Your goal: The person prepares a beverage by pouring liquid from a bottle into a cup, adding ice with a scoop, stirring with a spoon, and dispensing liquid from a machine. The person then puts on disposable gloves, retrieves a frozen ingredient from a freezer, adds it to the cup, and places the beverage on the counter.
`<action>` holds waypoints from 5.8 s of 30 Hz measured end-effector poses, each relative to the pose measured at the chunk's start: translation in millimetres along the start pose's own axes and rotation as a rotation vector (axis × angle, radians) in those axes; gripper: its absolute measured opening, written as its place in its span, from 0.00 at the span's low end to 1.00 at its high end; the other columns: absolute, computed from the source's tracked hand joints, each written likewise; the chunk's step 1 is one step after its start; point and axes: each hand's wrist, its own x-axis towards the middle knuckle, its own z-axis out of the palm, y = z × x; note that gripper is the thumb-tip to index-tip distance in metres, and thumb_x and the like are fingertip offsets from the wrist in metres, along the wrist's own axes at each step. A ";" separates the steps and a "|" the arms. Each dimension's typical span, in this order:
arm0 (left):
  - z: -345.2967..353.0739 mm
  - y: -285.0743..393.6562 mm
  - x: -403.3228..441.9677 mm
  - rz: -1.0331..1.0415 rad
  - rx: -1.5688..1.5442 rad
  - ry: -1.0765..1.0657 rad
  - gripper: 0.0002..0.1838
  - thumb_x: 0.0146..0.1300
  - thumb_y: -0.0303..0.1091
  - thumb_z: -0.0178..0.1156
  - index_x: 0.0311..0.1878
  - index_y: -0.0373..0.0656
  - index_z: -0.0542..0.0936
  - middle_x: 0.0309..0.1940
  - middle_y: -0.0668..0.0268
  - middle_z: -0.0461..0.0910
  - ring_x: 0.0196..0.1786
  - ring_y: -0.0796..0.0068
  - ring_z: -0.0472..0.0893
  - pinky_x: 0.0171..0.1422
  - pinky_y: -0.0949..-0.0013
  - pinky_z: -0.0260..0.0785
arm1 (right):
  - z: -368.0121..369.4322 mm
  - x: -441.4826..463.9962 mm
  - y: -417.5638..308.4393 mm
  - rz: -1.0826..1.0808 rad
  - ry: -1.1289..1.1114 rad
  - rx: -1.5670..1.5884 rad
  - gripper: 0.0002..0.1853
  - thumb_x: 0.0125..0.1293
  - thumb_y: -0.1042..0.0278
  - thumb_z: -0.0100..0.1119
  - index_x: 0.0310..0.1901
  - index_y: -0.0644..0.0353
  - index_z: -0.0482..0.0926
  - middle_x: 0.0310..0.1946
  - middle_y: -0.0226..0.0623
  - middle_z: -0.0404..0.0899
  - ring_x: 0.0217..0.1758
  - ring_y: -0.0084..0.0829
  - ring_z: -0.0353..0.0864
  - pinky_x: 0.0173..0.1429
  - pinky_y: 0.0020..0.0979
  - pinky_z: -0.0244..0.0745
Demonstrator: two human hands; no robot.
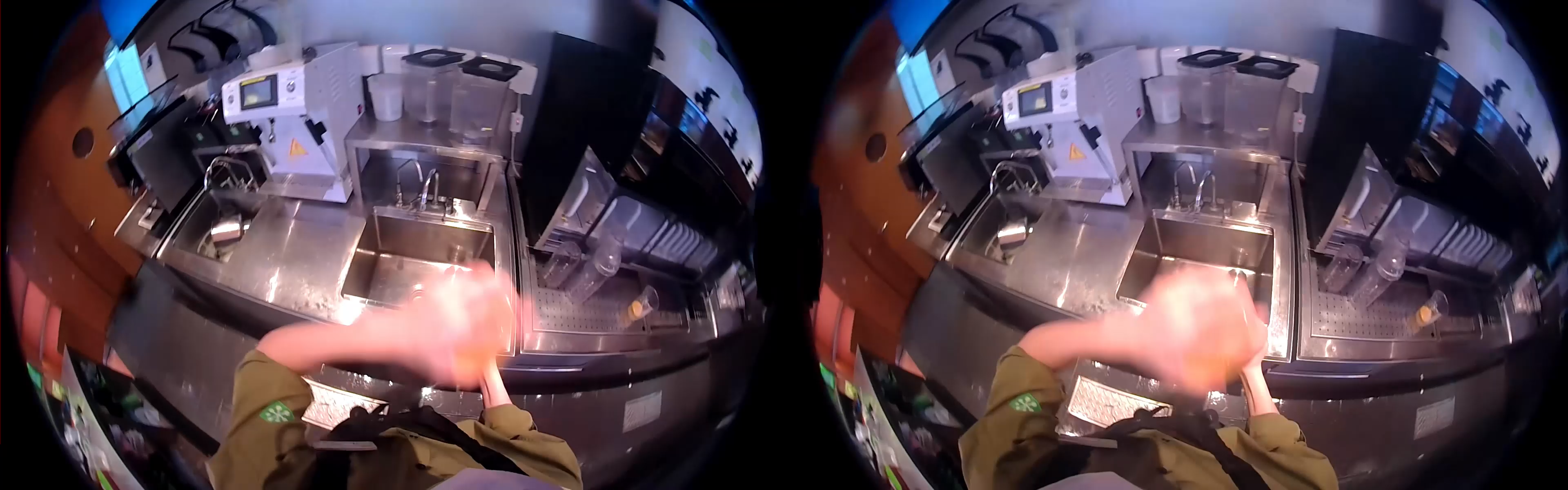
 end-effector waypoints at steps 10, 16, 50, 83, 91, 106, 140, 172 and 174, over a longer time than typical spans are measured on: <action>92.0 -108.7 -133.9 0.000 -0.010 0.858 0.31 0.43 0.49 0.64 0.50 0.45 0.68 0.48 0.50 0.66 0.52 0.53 0.69 0.51 0.53 0.66 | 65.4 110.8 -124.5 -0.546 -0.212 -0.998 0.17 0.59 0.62 0.43 0.16 0.59 0.67 0.14 0.28 0.65 0.19 0.18 0.63 0.23 0.26 0.60; 152.2 -142.7 -116.6 -0.697 -0.146 0.858 0.58 0.32 0.45 0.72 0.63 0.36 0.46 0.61 0.47 0.49 0.64 0.49 0.52 0.64 0.55 0.51 | 304.8 102.0 -92.4 -1.197 -0.475 -2.267 0.16 0.51 0.55 0.52 0.18 0.60 0.66 0.09 0.42 0.69 0.13 0.43 0.72 0.18 0.37 0.66; 73.3 -217.4 -344.6 -0.953 -1.112 0.891 0.48 0.34 0.33 0.73 0.58 0.36 0.54 0.49 0.60 0.66 0.50 0.68 0.70 0.53 0.64 0.66 | 608.8 424.6 28.9 -1.059 -0.364 -1.232 0.25 0.40 0.49 0.63 0.32 0.62 0.73 0.25 0.41 0.77 0.29 0.38 0.77 0.35 0.39 0.71; 230.0 -103.1 -62.1 -0.822 -1.083 0.506 0.43 0.36 0.43 0.70 0.54 0.35 0.59 0.45 0.60 0.69 0.46 0.68 0.72 0.52 0.65 0.65 | -126.2 45.4 -181.7 -0.622 0.869 -1.605 0.45 0.47 0.55 0.63 0.61 0.68 0.49 0.51 0.52 0.62 0.54 0.41 0.65 0.58 0.35 0.61; 261.6 -64.7 33.7 -0.550 -0.999 0.154 0.57 0.31 0.40 0.73 0.62 0.34 0.48 0.56 0.53 0.60 0.58 0.62 0.63 0.62 0.62 0.55 | 55.3 18.8 -247.0 -0.281 -0.201 -2.117 0.31 0.51 0.43 0.54 0.45 0.66 0.69 0.29 0.40 0.75 0.30 0.35 0.77 0.29 0.30 0.70; 255.7 -92.9 59.7 -0.390 -1.418 -0.276 0.54 0.30 0.38 0.73 0.62 0.38 0.53 0.56 0.59 0.62 0.59 0.68 0.63 0.63 0.63 0.53 | -32.0 -5.4 -320.1 -0.729 -0.124 -2.097 0.20 0.51 0.72 0.56 0.48 0.59 0.67 0.42 0.43 0.68 0.44 0.41 0.70 0.45 0.36 0.69; 130.9 -151.8 169.1 0.090 -0.190 0.034 0.44 0.36 0.33 0.68 0.60 0.39 0.59 0.49 0.54 0.70 0.51 0.60 0.73 0.56 0.64 0.64 | -38.1 0.9 -245.3 -0.493 0.051 -0.859 0.25 0.57 0.70 0.55 0.56 0.65 0.62 0.48 0.40 0.71 0.50 0.26 0.70 0.54 0.27 0.65; 92.5 -131.4 190.9 0.170 0.197 -0.105 0.43 0.33 0.33 0.67 0.60 0.51 0.61 0.45 0.57 0.69 0.45 0.59 0.73 0.48 0.65 0.67 | -26.7 4.5 -243.7 -0.639 0.188 -0.886 0.24 0.53 0.74 0.56 0.54 0.64 0.66 0.47 0.40 0.73 0.51 0.26 0.70 0.56 0.27 0.62; 91.9 -130.3 191.4 0.170 0.193 -0.106 0.43 0.33 0.33 0.67 0.59 0.51 0.62 0.45 0.57 0.69 0.45 0.59 0.73 0.48 0.65 0.67 | -26.0 3.9 -243.7 -0.627 0.188 -0.861 0.24 0.53 0.74 0.56 0.54 0.64 0.66 0.47 0.39 0.72 0.51 0.26 0.70 0.56 0.26 0.63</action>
